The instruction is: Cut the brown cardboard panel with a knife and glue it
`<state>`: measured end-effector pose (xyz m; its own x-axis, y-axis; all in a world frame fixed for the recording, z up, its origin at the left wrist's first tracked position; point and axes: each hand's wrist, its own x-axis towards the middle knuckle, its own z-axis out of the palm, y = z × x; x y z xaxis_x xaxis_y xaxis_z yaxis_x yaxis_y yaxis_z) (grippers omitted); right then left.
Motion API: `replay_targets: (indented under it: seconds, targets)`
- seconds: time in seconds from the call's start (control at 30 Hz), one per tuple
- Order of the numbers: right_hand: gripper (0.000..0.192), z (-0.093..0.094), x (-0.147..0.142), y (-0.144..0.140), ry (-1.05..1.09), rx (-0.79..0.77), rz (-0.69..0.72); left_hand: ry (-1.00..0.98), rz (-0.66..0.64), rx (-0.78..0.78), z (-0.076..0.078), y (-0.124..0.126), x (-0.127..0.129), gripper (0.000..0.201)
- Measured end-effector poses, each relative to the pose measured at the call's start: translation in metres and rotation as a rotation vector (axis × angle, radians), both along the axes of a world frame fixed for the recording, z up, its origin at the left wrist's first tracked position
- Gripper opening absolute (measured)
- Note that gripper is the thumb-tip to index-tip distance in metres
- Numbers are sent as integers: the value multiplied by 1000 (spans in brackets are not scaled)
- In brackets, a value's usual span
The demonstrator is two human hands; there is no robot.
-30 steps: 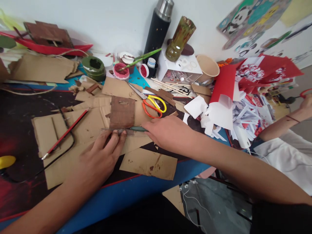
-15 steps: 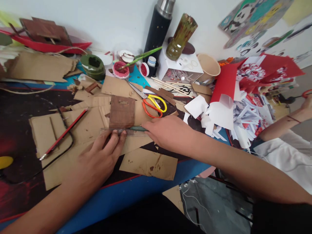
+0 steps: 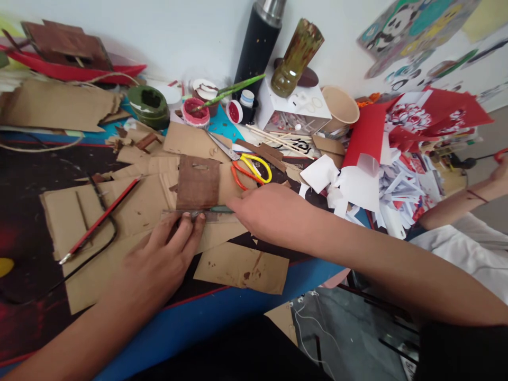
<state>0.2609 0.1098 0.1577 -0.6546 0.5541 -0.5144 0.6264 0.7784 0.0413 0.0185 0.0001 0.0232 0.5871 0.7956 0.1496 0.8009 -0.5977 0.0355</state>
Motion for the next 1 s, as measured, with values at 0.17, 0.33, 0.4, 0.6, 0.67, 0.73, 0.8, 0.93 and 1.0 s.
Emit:
replay_targets:
  seconds: [0.17,0.33,0.4,0.6,0.67,0.73,0.8,0.93,1.0]
  targets:
    - [31,11,-10,-3,-29,9,27,-73,12,-74,-2,1,-2,75]
    - [32,16,-22,-2,-25,3,43,16,5,-18,1,1,-1,70]
    - [31,17,-25,0,-32,-14,36,61,-2,14,2,1,1,65]
    - [31,20,-29,1,4,-1,17,40,14,6,1,2,0,64]
    - [30,18,-26,0,-4,-12,18,36,21,9,0,2,0,64]
    - [29,14,-20,-2,-4,-14,15,27,26,5,-1,2,1,64]
    - [29,10,-12,-4,30,15,-2,11,29,-3,-2,2,2,65]
    - [26,7,0,-8,3,43,-48,38,8,38,1,1,3,63]
    - [25,8,2,-9,10,46,-75,62,2,63,2,1,4,62]
